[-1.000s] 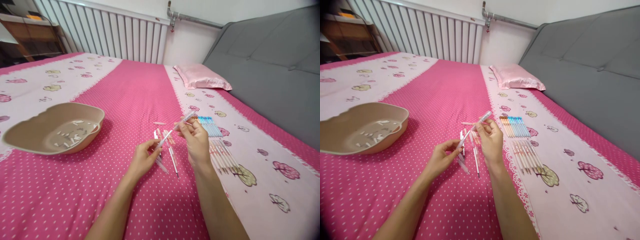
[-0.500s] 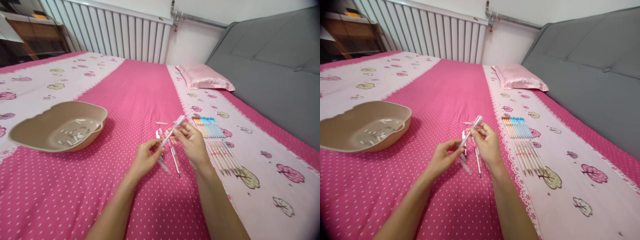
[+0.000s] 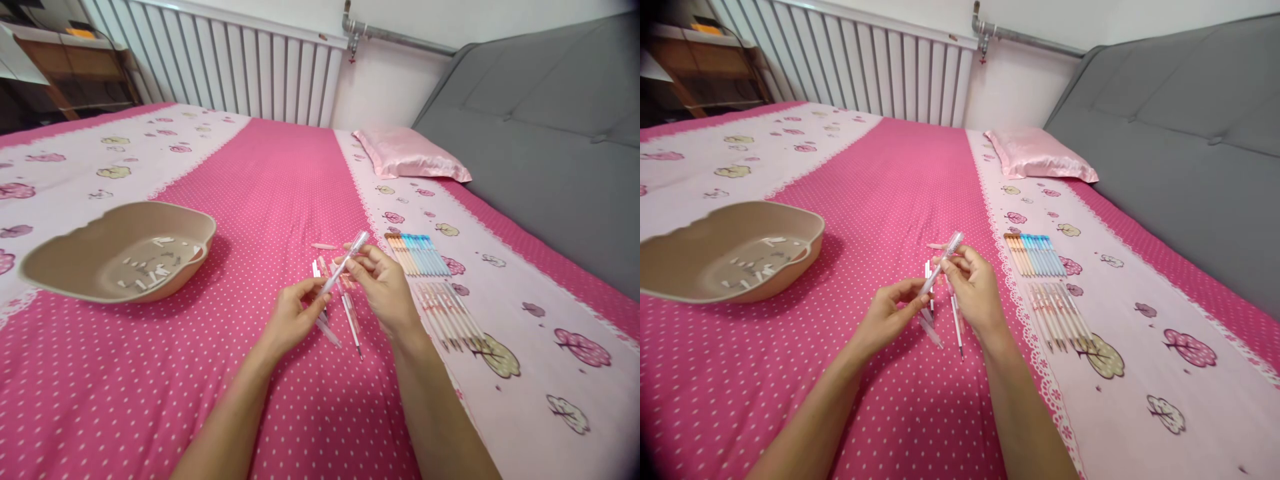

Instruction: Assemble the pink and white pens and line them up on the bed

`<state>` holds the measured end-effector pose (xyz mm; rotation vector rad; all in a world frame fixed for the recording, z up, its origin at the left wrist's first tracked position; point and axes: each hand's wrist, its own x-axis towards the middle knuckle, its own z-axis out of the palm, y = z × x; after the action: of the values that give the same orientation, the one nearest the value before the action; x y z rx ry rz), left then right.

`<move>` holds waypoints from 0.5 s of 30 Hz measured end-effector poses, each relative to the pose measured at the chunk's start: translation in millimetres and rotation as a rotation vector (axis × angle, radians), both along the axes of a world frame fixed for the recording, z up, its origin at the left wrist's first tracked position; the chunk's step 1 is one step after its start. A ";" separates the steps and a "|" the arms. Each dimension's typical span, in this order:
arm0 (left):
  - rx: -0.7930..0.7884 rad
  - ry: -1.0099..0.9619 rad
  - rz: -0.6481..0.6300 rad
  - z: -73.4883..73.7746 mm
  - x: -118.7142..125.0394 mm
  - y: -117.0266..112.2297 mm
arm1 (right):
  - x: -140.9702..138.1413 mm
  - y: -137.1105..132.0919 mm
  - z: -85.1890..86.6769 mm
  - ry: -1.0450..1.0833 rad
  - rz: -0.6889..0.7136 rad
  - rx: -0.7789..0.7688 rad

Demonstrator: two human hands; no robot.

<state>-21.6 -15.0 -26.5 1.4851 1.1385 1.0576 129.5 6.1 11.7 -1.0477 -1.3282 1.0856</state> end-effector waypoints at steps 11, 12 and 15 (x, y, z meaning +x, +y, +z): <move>0.013 0.020 -0.029 -0.1 -0.1 -0.2 | -0.6 -1.2 -0.6 -0.021 0.033 -0.019; 0.013 0.020 -0.032 -0.1 -0.2 0.0 | -0.4 -1.2 -0.8 -0.022 0.037 -0.022; 0.007 0.013 -0.039 0.1 -0.5 0.6 | 0.3 -0.9 -1.8 -0.012 0.056 -0.030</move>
<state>-22.1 -14.5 -26.4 1.5159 1.1117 1.0271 129.8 5.2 9.9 -1.0455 -1.3614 1.1454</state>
